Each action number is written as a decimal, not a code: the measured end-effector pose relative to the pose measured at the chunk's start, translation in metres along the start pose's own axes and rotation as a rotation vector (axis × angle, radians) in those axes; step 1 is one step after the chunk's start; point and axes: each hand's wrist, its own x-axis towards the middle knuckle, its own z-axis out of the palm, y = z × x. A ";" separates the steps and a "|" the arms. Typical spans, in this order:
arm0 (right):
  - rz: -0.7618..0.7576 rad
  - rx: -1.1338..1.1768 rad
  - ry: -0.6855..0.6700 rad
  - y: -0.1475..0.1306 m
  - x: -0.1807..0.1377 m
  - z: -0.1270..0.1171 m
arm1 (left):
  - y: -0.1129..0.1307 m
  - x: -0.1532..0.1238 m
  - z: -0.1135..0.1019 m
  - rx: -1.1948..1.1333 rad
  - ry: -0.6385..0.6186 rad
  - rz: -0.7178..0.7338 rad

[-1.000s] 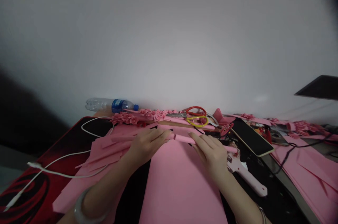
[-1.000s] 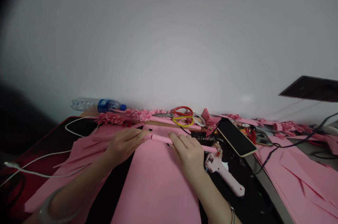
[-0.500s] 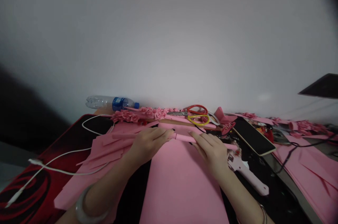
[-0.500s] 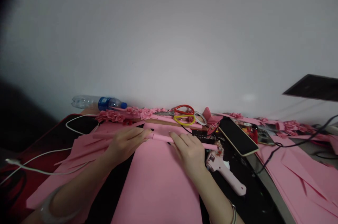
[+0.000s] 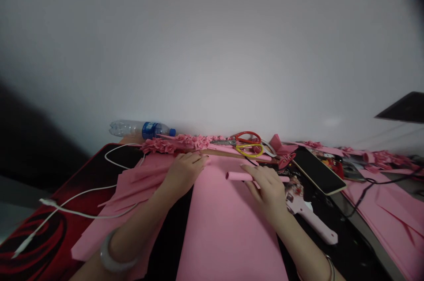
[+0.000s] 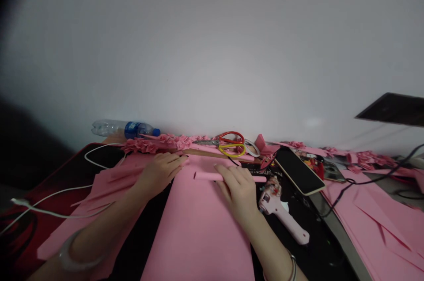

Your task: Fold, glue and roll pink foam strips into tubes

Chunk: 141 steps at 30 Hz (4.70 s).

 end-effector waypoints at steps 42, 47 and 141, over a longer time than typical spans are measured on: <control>0.152 -0.230 -0.487 -0.022 -0.009 0.018 | 0.037 -0.005 0.007 0.009 -0.216 0.115; 0.126 -0.219 -0.439 -0.025 -0.010 0.021 | 0.044 -0.003 0.003 0.030 -0.257 0.151; 0.803 1.118 -0.715 0.005 -0.014 -0.015 | 0.041 -0.002 -0.012 -0.015 -0.458 0.212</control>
